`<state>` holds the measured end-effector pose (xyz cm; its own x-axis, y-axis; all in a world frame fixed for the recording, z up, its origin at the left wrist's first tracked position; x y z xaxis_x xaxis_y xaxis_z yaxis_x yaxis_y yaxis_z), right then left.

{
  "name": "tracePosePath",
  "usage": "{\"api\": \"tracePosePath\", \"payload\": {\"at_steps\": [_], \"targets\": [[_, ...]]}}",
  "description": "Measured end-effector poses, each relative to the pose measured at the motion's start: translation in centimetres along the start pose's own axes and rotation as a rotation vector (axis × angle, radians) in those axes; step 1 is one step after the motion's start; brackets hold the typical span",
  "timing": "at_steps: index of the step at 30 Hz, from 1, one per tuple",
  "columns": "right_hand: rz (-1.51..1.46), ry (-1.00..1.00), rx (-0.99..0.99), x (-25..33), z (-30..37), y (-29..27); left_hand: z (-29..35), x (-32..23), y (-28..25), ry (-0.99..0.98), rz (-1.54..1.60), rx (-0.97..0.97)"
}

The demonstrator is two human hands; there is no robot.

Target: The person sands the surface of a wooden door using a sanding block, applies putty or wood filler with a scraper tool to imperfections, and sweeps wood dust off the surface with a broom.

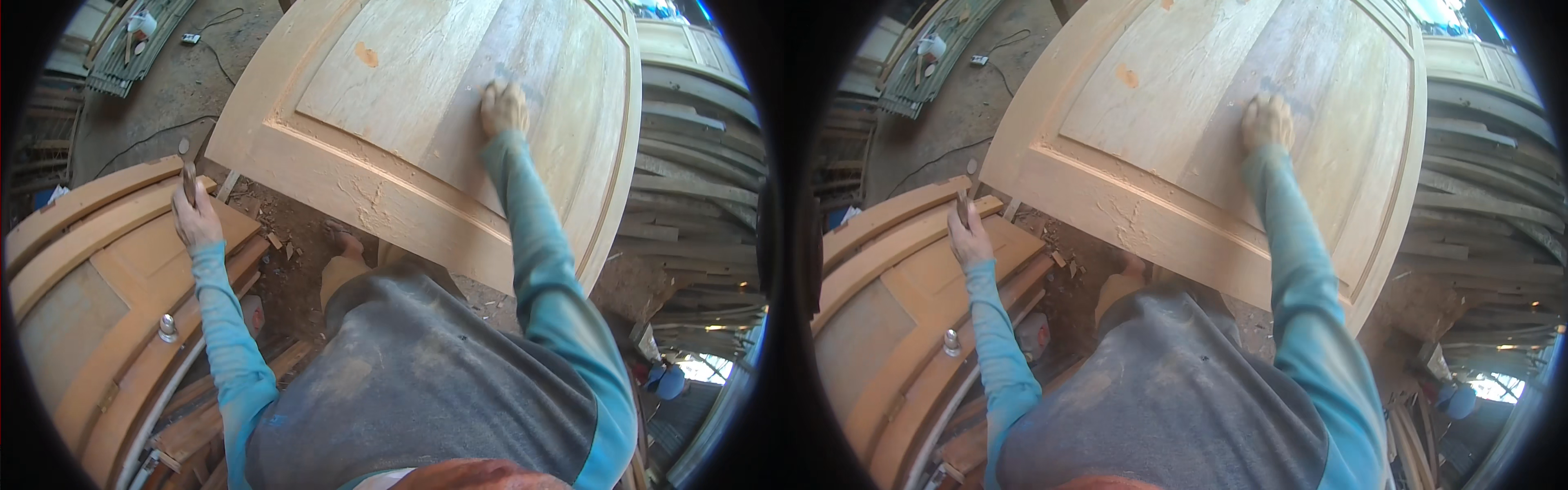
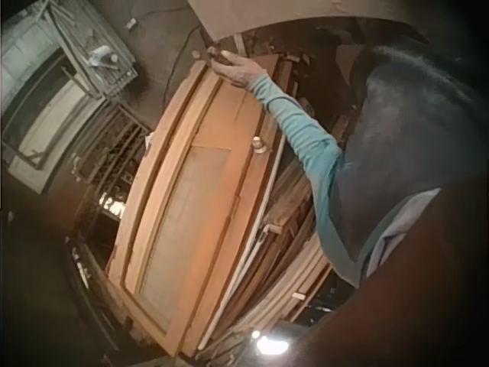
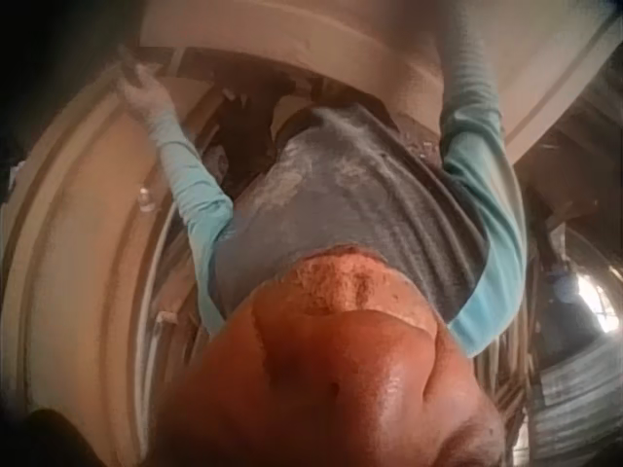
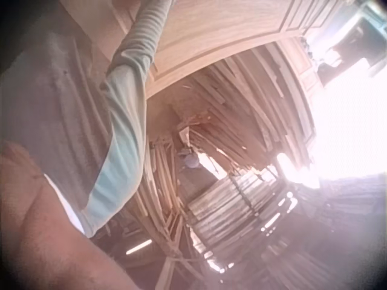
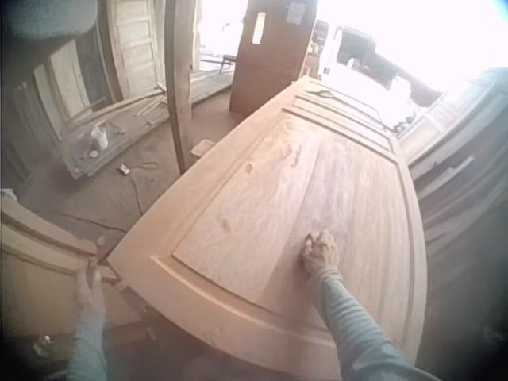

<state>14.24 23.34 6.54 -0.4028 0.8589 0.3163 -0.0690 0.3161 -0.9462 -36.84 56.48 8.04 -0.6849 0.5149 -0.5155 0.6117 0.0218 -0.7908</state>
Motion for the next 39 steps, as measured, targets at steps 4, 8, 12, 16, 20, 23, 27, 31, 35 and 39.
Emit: {"api": "tracePosePath", "payload": {"at_steps": [4, 8, 12, 16, 20, 23, 27, 31, 35, 39], "targets": [[-0.009, 0.124, -0.140, -2.8, -8.5, 0.3, -10.1, -5.6, 7.5, 0.223, -0.071, 0.051], [-0.041, 0.025, -0.108, 1.0, 0.3, 0.6, -13.6, -5.1, 12.1, 0.260, -0.127, 0.044], [-0.173, 0.042, 0.013, 3.1, 6.1, 1.3, -13.8, -3.5, 13.7, 0.083, -0.047, 0.149], [0.074, 0.068, -0.140, -0.2, -7.7, -0.2, -14.8, -4.2, 15.7, 0.037, -0.167, 0.262], [0.046, -0.047, -0.135, 1.3, -6.9, 0.8, -14.6, -3.2, 15.5, -0.067, -0.105, 0.326], [-0.124, 0.119, -0.049, 2.3, 2.4, 2.1, -14.1, -2.0, 14.9, -0.090, -0.147, 0.310], [-0.010, -0.004, -0.129, 3.1, -3.0, 1.9, -14.1, -3.0, 15.3, -0.143, -0.060, 0.338], [0.006, 0.141, -0.195, 1.0, -12.2, -0.4, -15.9, -4.4, 17.2, -0.062, -0.047, 0.374], [-0.071, 0.065, -0.090, 4.0, -0.8, 3.4, -14.3, -3.1, 15.3, -0.120, -0.051, 0.374], [-0.124, 0.038, -0.069, 4.9, 1.1, 3.2, -14.3, -3.7, 15.1, -0.061, 0.013, 0.327]]}}
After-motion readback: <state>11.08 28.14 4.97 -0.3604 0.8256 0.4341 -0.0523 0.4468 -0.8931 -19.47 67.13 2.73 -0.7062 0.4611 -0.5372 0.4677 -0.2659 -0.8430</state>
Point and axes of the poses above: each hand's wrist, its own z-axis away from the middle knuckle, its own y-axis out of the palm, x = y × z, the point moved 9 cm from there along -z, towards the middle knuckle, and after that the axes turned 2 degrees about x, right-handed, at the moved point
